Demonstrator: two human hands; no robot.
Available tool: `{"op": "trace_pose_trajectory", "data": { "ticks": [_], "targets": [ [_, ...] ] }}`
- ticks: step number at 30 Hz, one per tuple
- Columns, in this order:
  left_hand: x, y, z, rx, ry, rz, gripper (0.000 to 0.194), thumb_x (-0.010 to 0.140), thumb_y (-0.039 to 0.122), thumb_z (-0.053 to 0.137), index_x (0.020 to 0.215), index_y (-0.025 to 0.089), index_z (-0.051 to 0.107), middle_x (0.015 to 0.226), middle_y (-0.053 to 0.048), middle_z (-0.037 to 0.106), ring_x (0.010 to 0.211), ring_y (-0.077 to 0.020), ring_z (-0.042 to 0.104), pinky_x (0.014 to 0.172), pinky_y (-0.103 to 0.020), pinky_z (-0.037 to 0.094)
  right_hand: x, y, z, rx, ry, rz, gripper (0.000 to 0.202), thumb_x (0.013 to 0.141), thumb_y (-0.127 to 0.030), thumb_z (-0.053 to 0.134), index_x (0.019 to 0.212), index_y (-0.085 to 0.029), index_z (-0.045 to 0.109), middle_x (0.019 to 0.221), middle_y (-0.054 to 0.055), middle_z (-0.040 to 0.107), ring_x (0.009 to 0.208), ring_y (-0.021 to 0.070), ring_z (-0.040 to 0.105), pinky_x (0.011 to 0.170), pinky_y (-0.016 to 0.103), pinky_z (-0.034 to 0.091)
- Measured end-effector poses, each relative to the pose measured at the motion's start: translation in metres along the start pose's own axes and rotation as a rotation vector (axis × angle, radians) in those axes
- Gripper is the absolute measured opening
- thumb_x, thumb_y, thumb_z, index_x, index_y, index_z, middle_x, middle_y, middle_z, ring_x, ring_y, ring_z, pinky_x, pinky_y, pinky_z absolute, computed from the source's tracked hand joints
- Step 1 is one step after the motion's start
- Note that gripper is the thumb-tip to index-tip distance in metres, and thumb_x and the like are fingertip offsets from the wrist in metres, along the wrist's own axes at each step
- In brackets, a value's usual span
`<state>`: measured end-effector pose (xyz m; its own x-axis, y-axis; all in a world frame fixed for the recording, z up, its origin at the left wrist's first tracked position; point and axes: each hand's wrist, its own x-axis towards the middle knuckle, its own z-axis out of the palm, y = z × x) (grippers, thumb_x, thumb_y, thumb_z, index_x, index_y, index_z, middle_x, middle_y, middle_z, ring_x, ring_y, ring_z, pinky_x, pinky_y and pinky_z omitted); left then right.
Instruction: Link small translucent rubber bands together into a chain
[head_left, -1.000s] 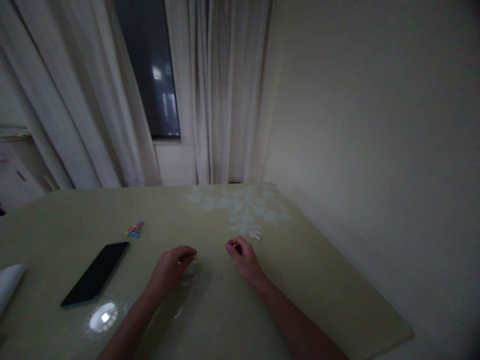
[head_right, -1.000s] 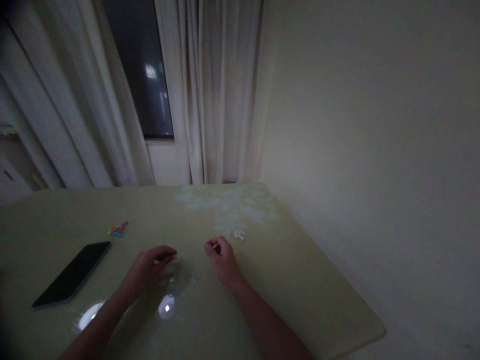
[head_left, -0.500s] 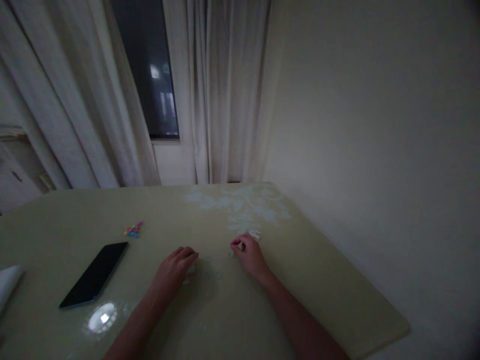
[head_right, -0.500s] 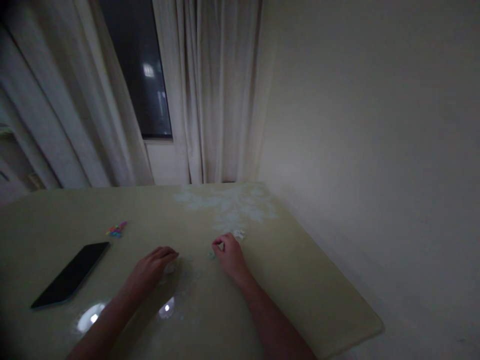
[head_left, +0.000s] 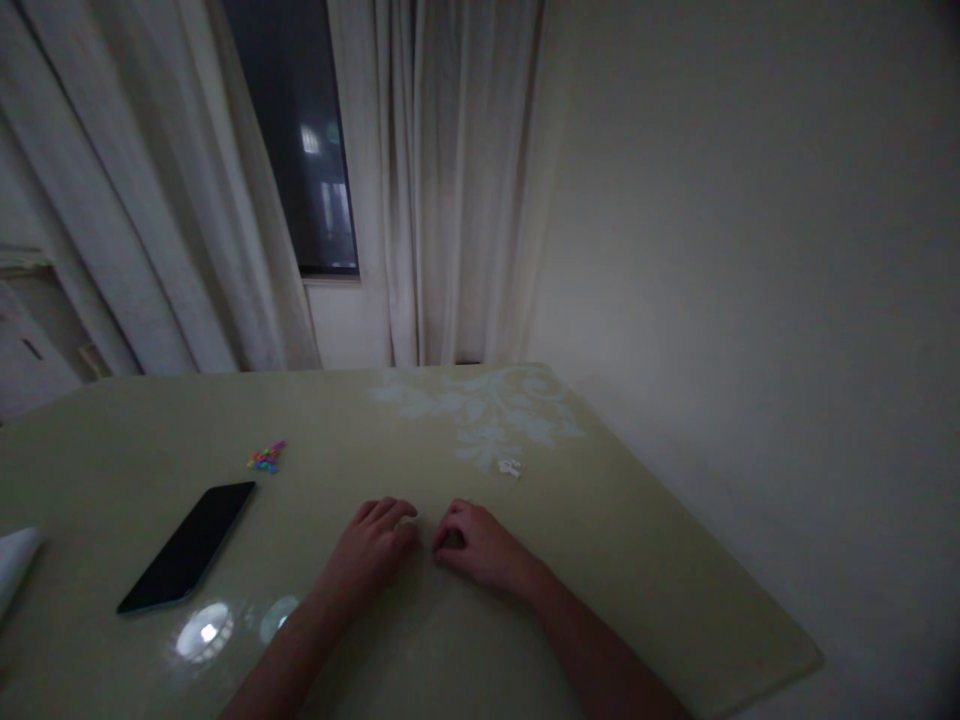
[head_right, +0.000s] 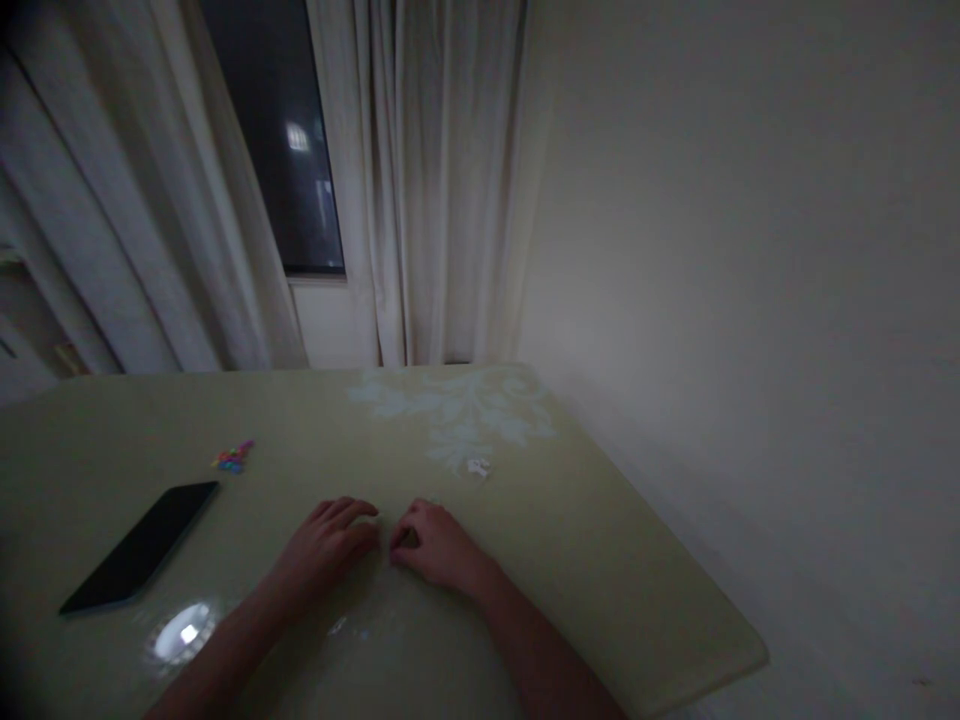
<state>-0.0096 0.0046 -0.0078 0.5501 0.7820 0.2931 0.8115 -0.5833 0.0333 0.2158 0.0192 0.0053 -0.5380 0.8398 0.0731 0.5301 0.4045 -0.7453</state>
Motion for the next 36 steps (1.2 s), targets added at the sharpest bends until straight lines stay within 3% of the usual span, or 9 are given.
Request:
{"op": "trace_pose_trajectory", "data": {
  "ticks": [7, 16, 22, 26, 30, 36],
  "targets": [
    [0.001, -0.005, -0.014, -0.074, -0.121, -0.093, 0.025, 0.094, 0.009, 0.062, 0.093, 0.026, 0.079, 0.115, -0.004, 0.078, 0.109, -0.0271, 0.068, 0.095, -0.043, 0.045, 0.001, 0.003, 0.002, -0.027, -0.006, 0.007, 0.01, 0.08, -0.016, 0.081, 0.089, -0.02, 0.08, 0.096, 0.002, 0.064, 0.085, 0.0151, 0.061, 0.079, 0.024, 0.046],
    [-0.001, 0.001, 0.0, 0.074, -0.076, -0.048, 0.027, 0.097, 0.004, 0.052, 0.101, 0.018, 0.075, 0.113, -0.009, 0.075, 0.109, -0.0271, 0.065, 0.099, -0.043, 0.043, 0.001, 0.003, 0.005, -0.057, -0.001, 0.007, 0.008, 0.082, -0.016, 0.077, 0.089, -0.019, 0.078, 0.099, 0.003, 0.064, 0.087, 0.0153, 0.06, 0.081, 0.025, 0.046],
    [0.0, 0.003, 0.006, 0.109, -0.032, -0.101, 0.026, 0.096, 0.006, 0.052, 0.106, 0.017, 0.073, 0.113, -0.012, 0.073, 0.112, -0.0293, 0.063, 0.102, -0.046, 0.041, 0.001, 0.008, 0.011, -0.132, 0.057, -0.042, 0.007, 0.084, -0.017, 0.073, 0.091, -0.017, 0.073, 0.107, 0.005, 0.062, 0.099, 0.0169, 0.061, 0.09, 0.026, 0.047],
    [0.005, 0.003, 0.002, 0.061, -0.037, -0.135, 0.022, 0.099, 0.012, 0.049, 0.098, 0.018, 0.07, 0.101, -0.01, 0.075, 0.101, -0.028, 0.066, 0.094, -0.044, 0.045, -0.001, 0.006, 0.01, -0.194, 0.03, -0.058, 0.005, 0.086, -0.017, 0.069, 0.09, -0.016, 0.07, 0.105, 0.005, 0.062, 0.097, 0.0171, 0.06, 0.089, 0.026, 0.047],
    [0.005, -0.001, -0.001, -0.096, 0.074, -0.14, 0.021, 0.101, 0.018, 0.047, 0.096, 0.021, 0.067, 0.092, -0.006, 0.076, 0.091, -0.025, 0.068, 0.086, -0.04, 0.051, -0.004, 0.0, 0.008, -0.281, 0.013, -0.123, 0.005, 0.088, -0.015, 0.064, 0.092, -0.017, 0.067, 0.104, 0.007, 0.061, 0.098, 0.0195, 0.058, 0.089, 0.029, 0.047],
    [0.001, -0.011, 0.006, -0.375, 0.287, -0.143, 0.024, 0.101, 0.023, 0.047, 0.109, 0.024, 0.069, 0.103, -0.006, 0.08, 0.095, -0.0213, 0.075, 0.086, -0.034, 0.058, -0.004, -0.003, 0.005, -0.341, 0.014, -0.14, 0.006, 0.096, -0.014, 0.06, 0.098, -0.016, 0.064, 0.109, 0.01, 0.06, 0.101, 0.0215, 0.054, 0.092, 0.033, 0.045]
  ]
}}
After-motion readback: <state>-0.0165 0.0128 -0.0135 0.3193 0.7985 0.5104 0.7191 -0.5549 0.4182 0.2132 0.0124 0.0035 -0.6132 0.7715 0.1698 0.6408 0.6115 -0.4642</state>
